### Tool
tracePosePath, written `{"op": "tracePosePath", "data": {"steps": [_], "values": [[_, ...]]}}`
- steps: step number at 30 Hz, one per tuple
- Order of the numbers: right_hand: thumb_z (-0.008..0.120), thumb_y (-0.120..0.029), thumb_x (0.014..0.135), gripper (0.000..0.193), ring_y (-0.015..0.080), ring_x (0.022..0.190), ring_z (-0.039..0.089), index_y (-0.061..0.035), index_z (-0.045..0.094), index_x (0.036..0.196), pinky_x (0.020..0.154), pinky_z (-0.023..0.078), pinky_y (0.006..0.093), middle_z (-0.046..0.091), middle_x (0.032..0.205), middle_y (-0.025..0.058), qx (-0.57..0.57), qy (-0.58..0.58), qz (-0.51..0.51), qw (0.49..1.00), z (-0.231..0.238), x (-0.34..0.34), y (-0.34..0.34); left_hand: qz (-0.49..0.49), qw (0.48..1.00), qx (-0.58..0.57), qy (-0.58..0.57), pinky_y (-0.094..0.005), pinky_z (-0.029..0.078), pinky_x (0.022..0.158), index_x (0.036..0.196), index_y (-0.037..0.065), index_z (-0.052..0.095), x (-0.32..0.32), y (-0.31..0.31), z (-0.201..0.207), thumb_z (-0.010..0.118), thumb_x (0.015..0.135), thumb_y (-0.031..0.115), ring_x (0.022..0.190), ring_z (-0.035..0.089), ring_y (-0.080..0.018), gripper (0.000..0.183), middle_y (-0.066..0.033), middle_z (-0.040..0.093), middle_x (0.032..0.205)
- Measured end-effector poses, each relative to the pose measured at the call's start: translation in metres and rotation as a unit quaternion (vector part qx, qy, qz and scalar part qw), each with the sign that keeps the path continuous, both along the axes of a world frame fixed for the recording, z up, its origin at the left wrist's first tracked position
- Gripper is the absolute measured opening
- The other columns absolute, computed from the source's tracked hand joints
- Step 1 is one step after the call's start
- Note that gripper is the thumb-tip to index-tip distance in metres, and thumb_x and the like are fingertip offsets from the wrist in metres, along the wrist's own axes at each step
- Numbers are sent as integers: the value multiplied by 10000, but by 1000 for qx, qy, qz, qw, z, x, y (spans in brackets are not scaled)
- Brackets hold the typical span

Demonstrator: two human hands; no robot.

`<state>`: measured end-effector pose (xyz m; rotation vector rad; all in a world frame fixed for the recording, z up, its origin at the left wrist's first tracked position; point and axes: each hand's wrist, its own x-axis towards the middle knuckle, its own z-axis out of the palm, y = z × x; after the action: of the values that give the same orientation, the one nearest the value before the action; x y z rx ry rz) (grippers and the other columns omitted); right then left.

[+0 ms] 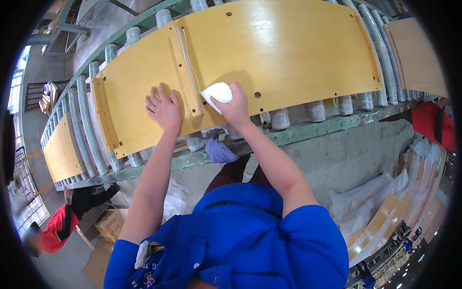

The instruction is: The person wipes the surface of large, light-colored wooden panels using a white cloth. The person moves between panels on a roller conveyor and a stack on the floor, wiping them individually. Other workers are visible in the background performing similar tasks.

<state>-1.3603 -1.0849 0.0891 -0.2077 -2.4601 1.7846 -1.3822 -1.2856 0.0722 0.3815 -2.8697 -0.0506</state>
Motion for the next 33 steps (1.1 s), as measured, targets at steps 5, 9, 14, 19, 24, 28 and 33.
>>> {"op": "tracePosePath", "data": {"steps": [5,9,14,19,24,28,33], "values": [[788,-155,719,366,160,797,606,-9,549,955,698,492,307,623,869,90,-13,3,13,1000,3,28,9,-1,1000,12,-5,-527,172,1065,1363,175,404,0,3,-2,442,914,385,1301,260,-390,498,-128,339,1421],[786,-161,720,366,158,795,607,-16,551,960,700,491,305,620,866,85,-23,-5,20,1000,5,35,11,1,1000,-2,-10,-523,168,1068,1370,176,393,0,-2,-3,435,913,384,1303,257,-387,504,-125,328,1429],[785,-163,717,367,172,796,611,-15,553,960,705,491,305,613,863,90,-2,1,20,1000,7,36,13,2,1000,4,-20,-519,162,1074,1378,175,378,0,0,-3,429,917,390,1308,249,-386,511,-126,317,1437],[782,-180,696,370,275,757,589,-8,533,909,669,471,355,567,832,144,-42,18,-7,999,11,33,9,7,1000,15,-27,-518,154,1080,1379,172,375,0,2,0,423,923,394,1317,237,-383,509,-128,311,1441],[778,-173,693,367,273,769,587,-8,532,910,678,469,351,564,840,146,-30,6,3,1000,9,34,11,5,1000,14,-23,-519,154,1079,1374,174,383,0,3,0,427,923,391,1316,239,-382,503,-129,314,1440],[788,-183,711,372,177,799,599,-15,561,953,708,481,307,596,867,92,24,1,69,997,13,42,19,3,1000,9,-21,-518,158,1076,1368,176,390,0,1,0,433,919,388,1312,245,-381,498,-128,318,1438],[773,-142,720,342,201,793,590,-9,570,961,702,471,314,579,856,94,-47,6,47,998,22,40,13,7,1000,9,-19,-515,160,1074,1366,177,392,0,1,1,439,916,387,1308,250,-378,499,-127,321,1437]]}}
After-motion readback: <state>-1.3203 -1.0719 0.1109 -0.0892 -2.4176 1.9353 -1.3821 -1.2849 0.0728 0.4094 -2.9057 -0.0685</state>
